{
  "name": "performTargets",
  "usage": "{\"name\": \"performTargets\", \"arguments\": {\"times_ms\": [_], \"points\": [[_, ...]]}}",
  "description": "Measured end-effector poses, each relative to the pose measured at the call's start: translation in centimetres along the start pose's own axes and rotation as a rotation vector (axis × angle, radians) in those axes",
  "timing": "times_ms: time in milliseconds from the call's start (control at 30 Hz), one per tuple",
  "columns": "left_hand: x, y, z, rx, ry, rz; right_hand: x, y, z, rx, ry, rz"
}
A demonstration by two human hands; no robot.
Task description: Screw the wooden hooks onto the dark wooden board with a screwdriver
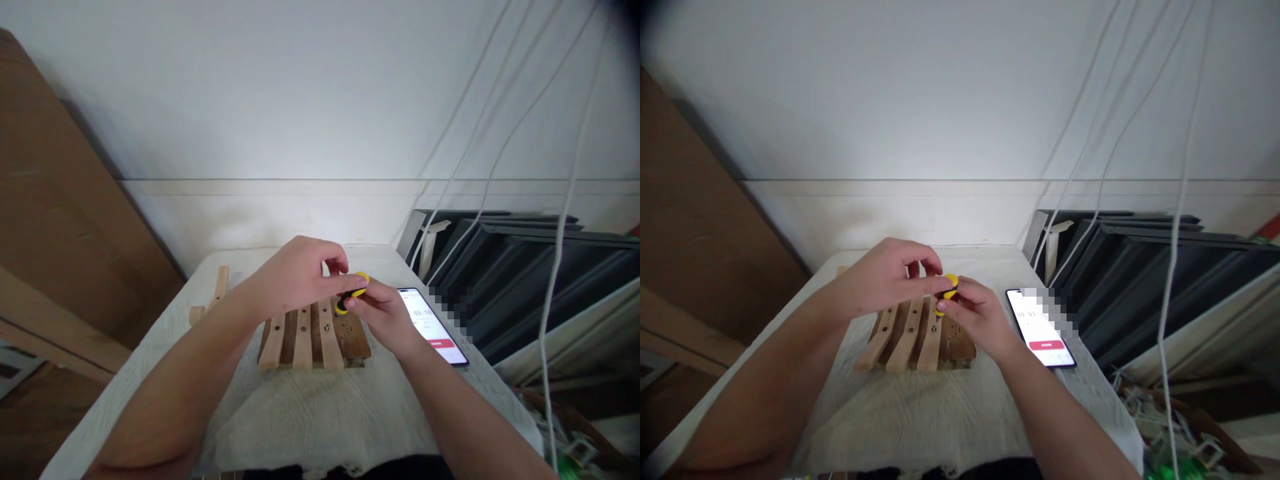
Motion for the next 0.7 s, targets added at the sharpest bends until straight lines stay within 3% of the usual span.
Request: {"name": "performTargets", "arguments": {"times_ms": [200, 367, 700], "points": [[-0.9, -0.5, 0.4, -0.078, 0.181, 0.115, 1.0, -0.6, 0.7, 0.049, -0.012, 0.009], [0.3, -0.3, -0.1, -0.089, 0.210, 0.031, 1.4, -0.8, 0.5, 0.019, -0.001, -0.004], [1.1, 0.2, -0.2, -0.065, 0.229, -0.015, 1.2, -0.7, 1.2, 0.049, 0.043, 0.006]]}}
Point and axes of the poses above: each hand's wrist, its own y-axis towards the middle knuckle, its own x-axis out of the palm, z = x × y, the point moved 10 cm from there along y, towards the middle knuckle, and after that the axes turned 7 degrees about -y, right-handed, at the moved point
